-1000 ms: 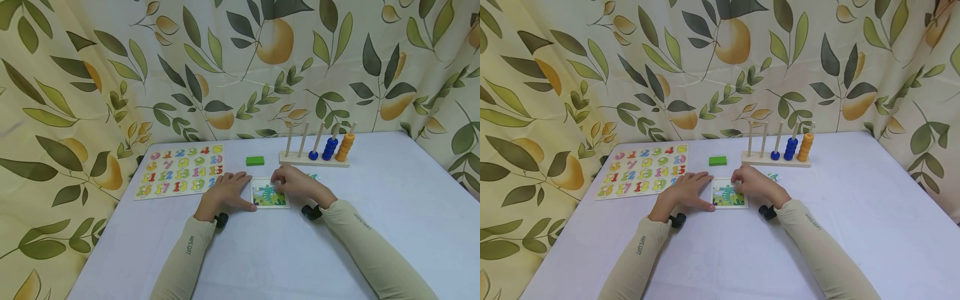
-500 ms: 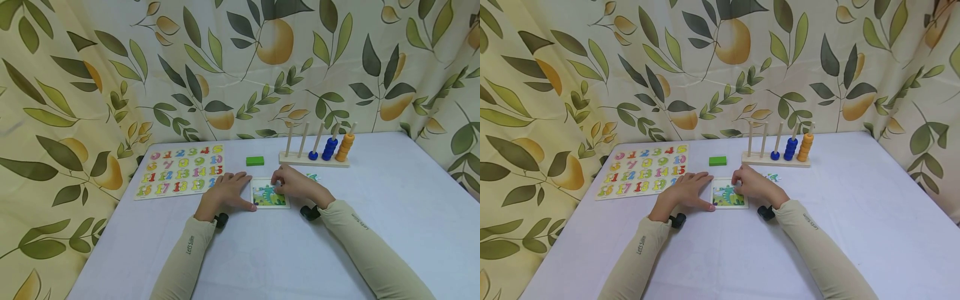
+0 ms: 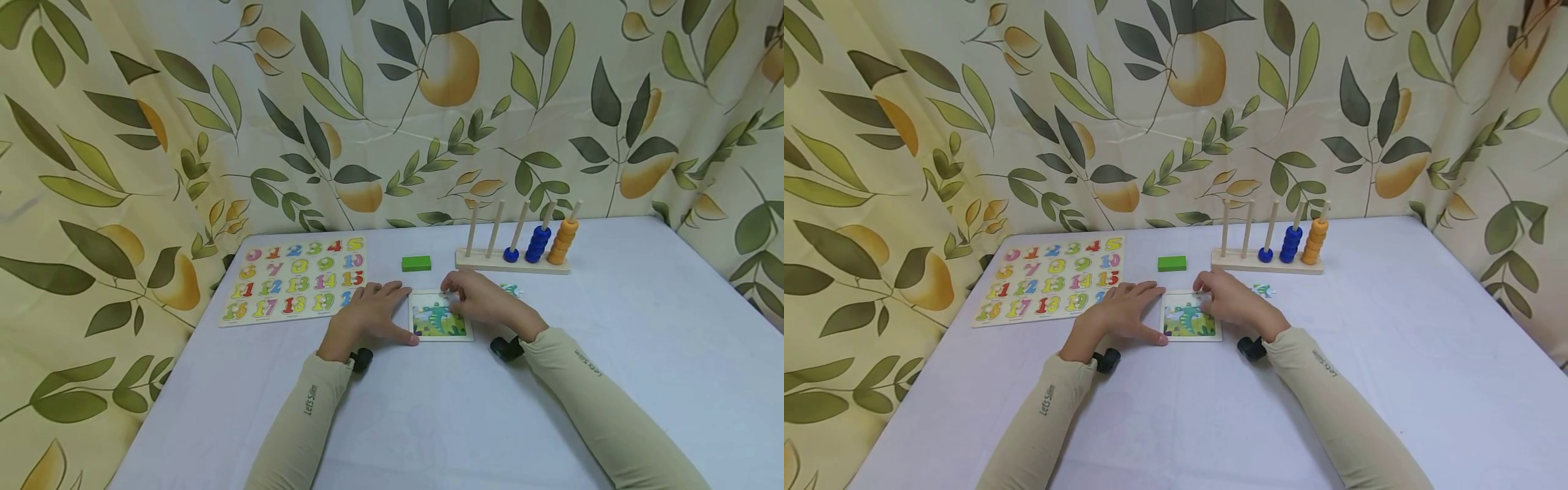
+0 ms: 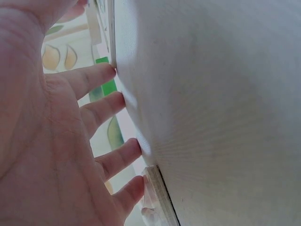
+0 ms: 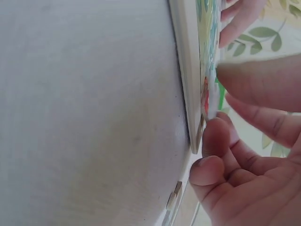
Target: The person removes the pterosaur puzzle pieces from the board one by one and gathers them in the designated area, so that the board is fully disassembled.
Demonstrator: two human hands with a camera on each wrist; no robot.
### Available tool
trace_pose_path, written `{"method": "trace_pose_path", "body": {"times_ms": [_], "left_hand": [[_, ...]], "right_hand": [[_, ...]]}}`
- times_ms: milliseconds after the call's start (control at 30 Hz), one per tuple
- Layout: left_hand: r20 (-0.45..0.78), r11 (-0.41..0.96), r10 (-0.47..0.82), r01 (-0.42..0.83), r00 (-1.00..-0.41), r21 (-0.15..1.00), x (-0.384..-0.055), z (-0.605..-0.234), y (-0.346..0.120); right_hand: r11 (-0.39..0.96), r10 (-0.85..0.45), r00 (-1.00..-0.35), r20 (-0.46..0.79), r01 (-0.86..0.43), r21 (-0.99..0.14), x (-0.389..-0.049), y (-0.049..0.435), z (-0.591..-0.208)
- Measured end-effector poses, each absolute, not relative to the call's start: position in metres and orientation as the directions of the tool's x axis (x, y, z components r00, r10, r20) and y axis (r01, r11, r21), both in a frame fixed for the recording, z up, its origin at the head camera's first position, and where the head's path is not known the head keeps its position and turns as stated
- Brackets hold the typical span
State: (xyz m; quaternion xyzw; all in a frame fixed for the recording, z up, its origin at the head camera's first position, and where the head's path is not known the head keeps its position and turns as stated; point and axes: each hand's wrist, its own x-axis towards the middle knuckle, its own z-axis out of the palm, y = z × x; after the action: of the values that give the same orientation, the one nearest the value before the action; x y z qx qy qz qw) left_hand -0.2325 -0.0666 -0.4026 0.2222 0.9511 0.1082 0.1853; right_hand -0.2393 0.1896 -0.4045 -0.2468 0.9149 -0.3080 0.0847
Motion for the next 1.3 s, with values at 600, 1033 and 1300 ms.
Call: {"method": "trace_pose_path", "body": {"times_ms": [600,1033,1300], "left_hand": [[-0.298,0.874,0.47,0.388,-0.831,0.293,-0.233,-0.403,-0.065],[-0.311,0.883,0.453,0.373,-0.836,0.284,-0.234,-0.406,-0.064],[-0.325,0.885,0.449,0.363,-0.832,0.291,-0.24,-0.414,-0.065]], "right_hand": [[0.611,-0.523,-0.842,0.131,-0.478,-0.631,-0.24,0.197,-0.404],[0.648,-0.421,-0.902,0.094,-0.372,-0.664,-0.234,0.205,-0.397],[0.636,-0.364,-0.924,0.118,-0.339,-0.693,-0.232,0.217,-0.39]]}}
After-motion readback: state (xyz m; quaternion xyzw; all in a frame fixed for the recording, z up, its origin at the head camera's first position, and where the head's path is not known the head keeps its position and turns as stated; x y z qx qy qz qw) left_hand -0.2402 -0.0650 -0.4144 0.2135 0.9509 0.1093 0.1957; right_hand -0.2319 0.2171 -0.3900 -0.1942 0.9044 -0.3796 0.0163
